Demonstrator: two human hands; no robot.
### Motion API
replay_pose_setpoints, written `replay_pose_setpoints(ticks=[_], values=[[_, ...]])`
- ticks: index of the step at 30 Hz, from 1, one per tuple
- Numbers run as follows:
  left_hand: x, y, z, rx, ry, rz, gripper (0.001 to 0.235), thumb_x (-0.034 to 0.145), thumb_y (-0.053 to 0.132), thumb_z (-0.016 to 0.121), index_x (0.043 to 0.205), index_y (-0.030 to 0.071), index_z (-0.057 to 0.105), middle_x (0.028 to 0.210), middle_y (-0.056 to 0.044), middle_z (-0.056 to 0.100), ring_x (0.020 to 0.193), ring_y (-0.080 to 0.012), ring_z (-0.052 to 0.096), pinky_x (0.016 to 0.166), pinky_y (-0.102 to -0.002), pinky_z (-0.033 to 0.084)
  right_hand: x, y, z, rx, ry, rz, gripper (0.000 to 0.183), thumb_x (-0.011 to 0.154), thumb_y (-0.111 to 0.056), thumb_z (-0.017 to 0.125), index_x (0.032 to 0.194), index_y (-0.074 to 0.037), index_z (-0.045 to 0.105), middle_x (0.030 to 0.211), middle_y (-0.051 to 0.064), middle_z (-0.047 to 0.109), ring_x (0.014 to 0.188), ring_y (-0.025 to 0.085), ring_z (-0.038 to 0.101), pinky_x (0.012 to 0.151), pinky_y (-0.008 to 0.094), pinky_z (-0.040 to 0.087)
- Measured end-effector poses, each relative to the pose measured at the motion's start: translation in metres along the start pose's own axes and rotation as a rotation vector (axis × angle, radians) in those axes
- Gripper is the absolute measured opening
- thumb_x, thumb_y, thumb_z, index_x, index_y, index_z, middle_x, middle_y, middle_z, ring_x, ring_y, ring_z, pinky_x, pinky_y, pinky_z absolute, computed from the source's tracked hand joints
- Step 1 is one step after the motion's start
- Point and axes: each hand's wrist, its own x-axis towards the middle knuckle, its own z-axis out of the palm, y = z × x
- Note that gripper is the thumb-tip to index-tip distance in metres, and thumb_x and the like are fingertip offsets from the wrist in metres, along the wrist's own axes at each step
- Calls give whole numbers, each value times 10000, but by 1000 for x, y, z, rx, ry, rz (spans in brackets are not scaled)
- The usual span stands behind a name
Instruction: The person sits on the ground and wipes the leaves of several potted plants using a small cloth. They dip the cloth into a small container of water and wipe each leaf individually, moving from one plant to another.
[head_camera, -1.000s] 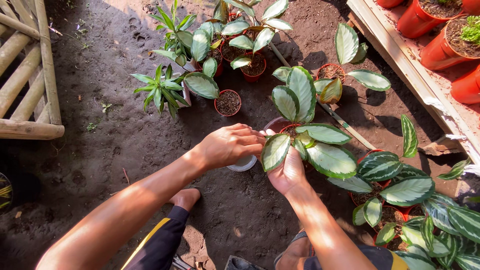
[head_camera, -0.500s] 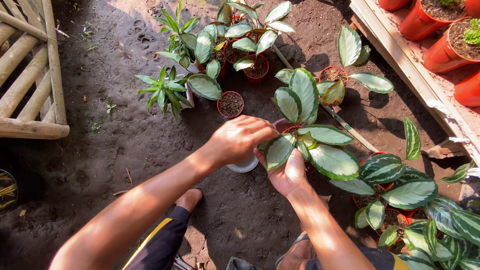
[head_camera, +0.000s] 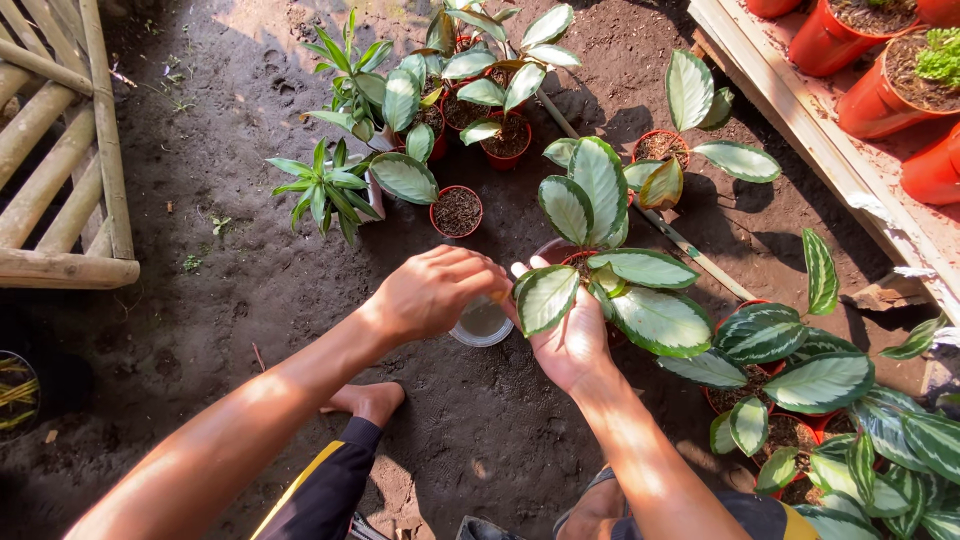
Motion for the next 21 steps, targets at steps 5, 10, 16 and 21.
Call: replay_pose_setpoints(ticks=[5, 10, 16, 21], values=[[14, 9, 19, 17, 58, 13, 271, 810, 104, 686, 1080, 93, 680, 1169, -21, 722, 1126, -215, 682, 975, -354, 543, 4, 2, -14, -28, -69, -20, 425, 1058, -425, 402, 1222, -103, 626, 1124, 56, 704, 962, 222, 694, 876, 441, 583], [37, 19, 46, -70, 120, -59, 257, 782, 118, 712, 1026, 64, 651, 1162, -46, 720, 1116, -249, 676, 943, -377, 539, 9, 6, -25, -13, 5, -70, 331, 1076, -398, 419, 1170, -161, 629, 1059, 26, 695, 906, 210, 692, 829, 420, 575], [42, 16, 49, -48, 58, -10, 264, 800, 111, 711, 1052, 65, 645, 1111, -56, 701, 1096, -263, 666, 949, -391, 518, 5, 4, -17, 10, 45, -51, 403, 1047, -410, 339, 1155, -150, 628, 1111, 27, 702, 1023, 216, 673, 908, 435, 552], [31, 10, 27, 7, -41, 67, 291, 775, 96, 698, 1061, 66, 654, 1056, -62, 697, 1053, -259, 665, 949, -393, 527, 7, 6, -11, 56, -50, -66, 442, 1063, -404, 346, 1203, -115, 649, 1135, 52, 683, 1048, 217, 644, 936, 456, 532]])
